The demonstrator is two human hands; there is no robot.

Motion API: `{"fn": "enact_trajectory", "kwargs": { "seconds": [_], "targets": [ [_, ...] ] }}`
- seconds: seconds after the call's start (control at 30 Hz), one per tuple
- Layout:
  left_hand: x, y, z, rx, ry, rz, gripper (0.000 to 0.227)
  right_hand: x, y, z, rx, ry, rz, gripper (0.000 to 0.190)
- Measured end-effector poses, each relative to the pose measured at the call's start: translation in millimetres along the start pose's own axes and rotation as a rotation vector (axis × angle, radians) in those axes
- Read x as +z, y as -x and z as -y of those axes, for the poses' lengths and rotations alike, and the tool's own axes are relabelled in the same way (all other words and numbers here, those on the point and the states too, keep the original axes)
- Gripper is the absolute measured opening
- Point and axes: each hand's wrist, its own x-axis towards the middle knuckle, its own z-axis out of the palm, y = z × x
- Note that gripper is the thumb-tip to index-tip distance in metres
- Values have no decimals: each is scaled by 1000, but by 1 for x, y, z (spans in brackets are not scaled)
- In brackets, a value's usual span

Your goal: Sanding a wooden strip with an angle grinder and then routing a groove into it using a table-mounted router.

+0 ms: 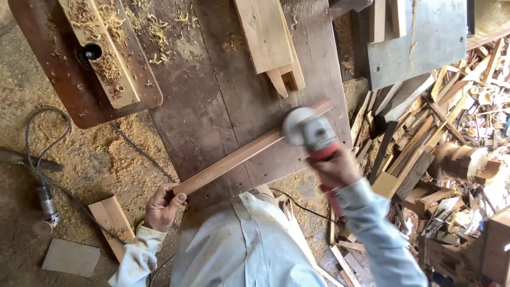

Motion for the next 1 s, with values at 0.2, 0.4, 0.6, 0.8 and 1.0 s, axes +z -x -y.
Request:
{"fn": "enact_trajectory", "kwargs": {
  "seconds": [0.2,0.4,0.6,0.8,1.0],
  "targets": [
    [1,0,0,4,24,-2,27,97,7,-50,-296,353,221,60],
    [-6,-5,7,28,16,20,26,111,11,-69,-356,567,210,67],
    [-9,-5,24,26,19,22,26,21,-2,-33,-97,319,78,53],
    [1,-3,-24,-2,-186,21,23,-42,-114,-114,-82,115,-53,34],
    [2,-3,-11,29,-128,65,26,20,-16,-34,-140,-76,138,28]
  ]
}}
